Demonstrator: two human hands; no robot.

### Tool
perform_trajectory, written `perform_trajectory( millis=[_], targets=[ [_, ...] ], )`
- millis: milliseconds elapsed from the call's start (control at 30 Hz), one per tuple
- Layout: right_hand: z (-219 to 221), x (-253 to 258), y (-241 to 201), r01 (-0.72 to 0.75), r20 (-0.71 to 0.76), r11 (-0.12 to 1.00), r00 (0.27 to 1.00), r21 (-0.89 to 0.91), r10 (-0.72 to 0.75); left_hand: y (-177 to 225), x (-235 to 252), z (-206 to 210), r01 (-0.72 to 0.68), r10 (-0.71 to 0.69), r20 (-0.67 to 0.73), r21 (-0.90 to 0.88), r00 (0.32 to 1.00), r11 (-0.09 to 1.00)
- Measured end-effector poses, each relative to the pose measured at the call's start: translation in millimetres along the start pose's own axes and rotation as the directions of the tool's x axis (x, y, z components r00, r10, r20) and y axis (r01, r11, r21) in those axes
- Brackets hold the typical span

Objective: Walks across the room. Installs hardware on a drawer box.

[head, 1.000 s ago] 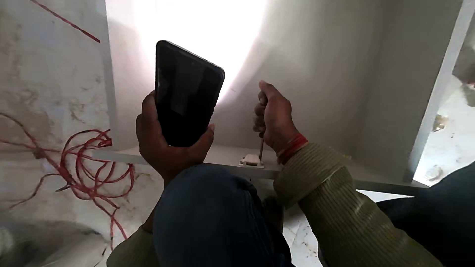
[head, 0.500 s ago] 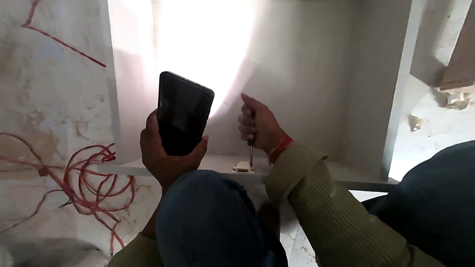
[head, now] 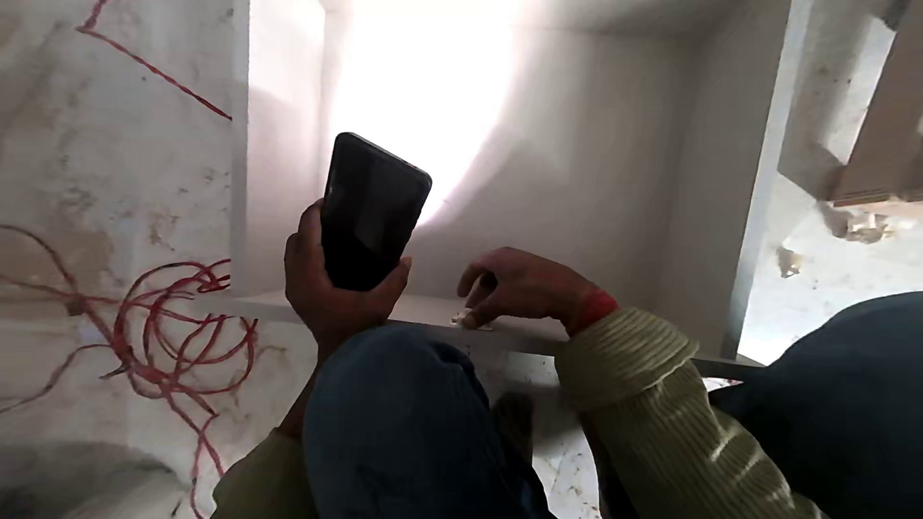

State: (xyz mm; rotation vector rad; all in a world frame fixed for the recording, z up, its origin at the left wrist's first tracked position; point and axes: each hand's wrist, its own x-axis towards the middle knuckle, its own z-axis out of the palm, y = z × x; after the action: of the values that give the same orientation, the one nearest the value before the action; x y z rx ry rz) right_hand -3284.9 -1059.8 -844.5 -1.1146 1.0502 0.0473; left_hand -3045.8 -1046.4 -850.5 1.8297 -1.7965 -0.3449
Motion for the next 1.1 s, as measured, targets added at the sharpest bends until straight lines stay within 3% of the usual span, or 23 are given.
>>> perform_trajectory(
  millis=[100, 233, 333, 433, 533, 600, 667, 733, 800, 867, 1000, 1100],
  targets=[
    [4, -5, -8, -0.076, -0.04, 0.997, 0.996, -0.007, 0.075, 0, -1, 1, -0.009, 0.009, -0.01, -0.008, 1.0, 1.0],
    [12, -7, -26, -0.115, -0.133, 0.977, 0.987, -0.178, 0.092, 5, 2, -1, 0.004, -0.004, -0.005, -0.011, 1.0, 1.0],
    [19, -11, -31, -0.082, -0.246, 0.978, 0.969, -0.19, 0.033, 2, 0, -2, 0.0, 0.0, 0.006, -0.015, 1.0, 1.0],
    [33, -56, -69, -0.061, -0.33, 0.967, 0.944, -0.247, -0.025, 4, 1, -2, 0.031, -0.031, 0.018, -0.044, 0.999, 0.999],
    [51, -108, -66, -0.208, -0.126, 0.953, 0.975, -0.219, 0.184, 1, 2, -3, 0.071, -0.071, 0.011, -0.069, 0.997, 0.995],
    [67, -114, -35, -0.351, -0.012, 0.919, 0.935, -0.176, 0.355, -1, 5, -2, 0.071, -0.07, 0.021, -0.088, 0.997, 0.994],
    [94, -101, -3, -0.404, -0.049, 0.908, 0.915, -0.113, 0.401, -1, 6, -4, 0.068, -0.064, 0.057, -0.074, 0.996, 0.995],
    [116, -79, 12, -0.347, -0.229, 0.932, 0.904, 0.106, 0.362, 1, 8, -3, 0.078, -0.07, 0.081, -0.09, 0.994, 0.993],
    [134, -59, 22, -0.191, -0.397, 0.927, 0.862, 0.321, 0.315, 2, 6, -6, 0.084, -0.071, 0.104, -0.128, 0.992, 0.988],
    [145, -42, 34, -0.038, -0.509, 0.904, 0.816, 0.426, 0.273, 1, 10, -9, 0.077, -0.06, 0.114, -0.152, 0.992, 0.985],
    [149, -32, 44, 0.062, -0.56, 0.872, 0.788, 0.486, 0.256, -16, 22, -14, -0.074, 0.077, 0.053, -0.049, 0.996, 0.996],
    [150, -33, 46, 0.082, -0.459, 0.788, 0.847, 0.61, 0.268, -21, 21, -12, -0.015, 0.015, 0.019, -0.016, 1.0, 1.0]
  ],
)
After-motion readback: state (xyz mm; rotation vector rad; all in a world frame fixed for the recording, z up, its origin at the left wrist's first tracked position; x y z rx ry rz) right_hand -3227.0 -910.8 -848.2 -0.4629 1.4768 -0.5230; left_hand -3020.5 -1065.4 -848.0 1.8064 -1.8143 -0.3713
